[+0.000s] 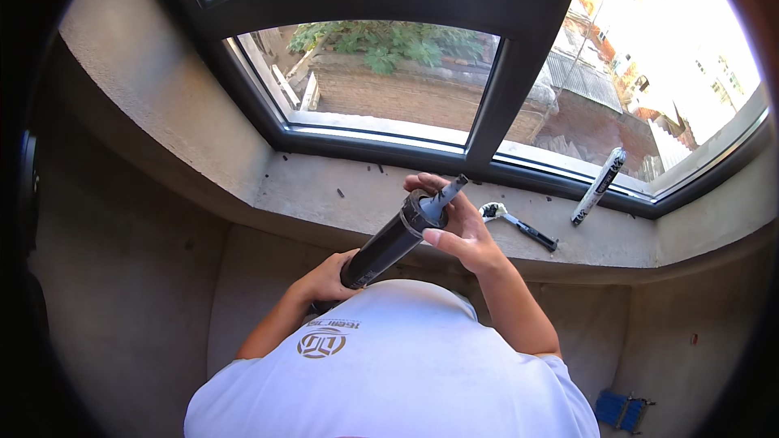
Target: The person loads a sealant tube into a caulking gun, cuts the nozzle tip with a utility knife, and applies sealant along the window frame. They wipe the nozzle with a cloth and continue applying sealant to the window frame.
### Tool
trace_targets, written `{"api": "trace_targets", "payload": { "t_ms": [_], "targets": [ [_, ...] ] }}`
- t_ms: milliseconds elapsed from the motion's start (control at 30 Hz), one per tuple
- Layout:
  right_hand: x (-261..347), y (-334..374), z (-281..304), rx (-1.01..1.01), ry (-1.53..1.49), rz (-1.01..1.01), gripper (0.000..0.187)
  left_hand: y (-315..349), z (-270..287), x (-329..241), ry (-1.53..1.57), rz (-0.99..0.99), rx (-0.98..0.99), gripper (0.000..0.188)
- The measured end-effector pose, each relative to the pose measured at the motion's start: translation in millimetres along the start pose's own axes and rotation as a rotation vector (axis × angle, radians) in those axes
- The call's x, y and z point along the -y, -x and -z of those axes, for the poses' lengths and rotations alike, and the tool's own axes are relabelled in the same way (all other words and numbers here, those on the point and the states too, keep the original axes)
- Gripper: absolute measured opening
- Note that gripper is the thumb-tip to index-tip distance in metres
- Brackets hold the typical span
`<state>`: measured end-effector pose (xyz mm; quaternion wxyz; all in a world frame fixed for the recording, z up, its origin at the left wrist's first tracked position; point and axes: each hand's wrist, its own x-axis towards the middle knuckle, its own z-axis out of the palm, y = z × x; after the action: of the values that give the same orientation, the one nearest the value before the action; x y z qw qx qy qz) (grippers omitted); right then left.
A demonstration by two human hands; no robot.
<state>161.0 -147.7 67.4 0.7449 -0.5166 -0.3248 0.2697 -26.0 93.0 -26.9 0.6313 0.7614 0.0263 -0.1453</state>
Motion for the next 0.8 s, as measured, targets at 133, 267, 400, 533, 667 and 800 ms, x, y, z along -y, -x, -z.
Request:
{"api": "trace_targets", "payload": {
  "t_ms": [133, 267, 400, 533, 667, 800],
  "targets": [
    [-7, 0, 0, -0.115, 0.134, -0.098, 0.084, -1, 3, 1, -0.002, 0.030, 0.016, 0.071],
    [-11, -2, -2, 0.025, -0.078, -0.043, 0.086, 4, 5, 0, -0.004, 0.055, 0.008, 0.067],
    [-11, -2, -8, -0.100, 0.035, -0.145, 0.087, 5, 4, 0, -0.006, 0.023, -0.037, 0.062],
    [-20, -3, -11, -0.128, 0.018, -0.099, 0.089, 6, 4, 3, 0.028, 0.071, -0.025, 0.073],
    [-31, -7, -7, -0.003, -0.143, 0.055, 0.082, 7, 9, 4, 0.006, 0.066, -0.014, 0.074],
    [-39, -10, -1, 0.013, -0.149, 0.097, 0.079, 7, 10, 3, 0.001, 0.077, -0.018, 0.069]
  ]
}}
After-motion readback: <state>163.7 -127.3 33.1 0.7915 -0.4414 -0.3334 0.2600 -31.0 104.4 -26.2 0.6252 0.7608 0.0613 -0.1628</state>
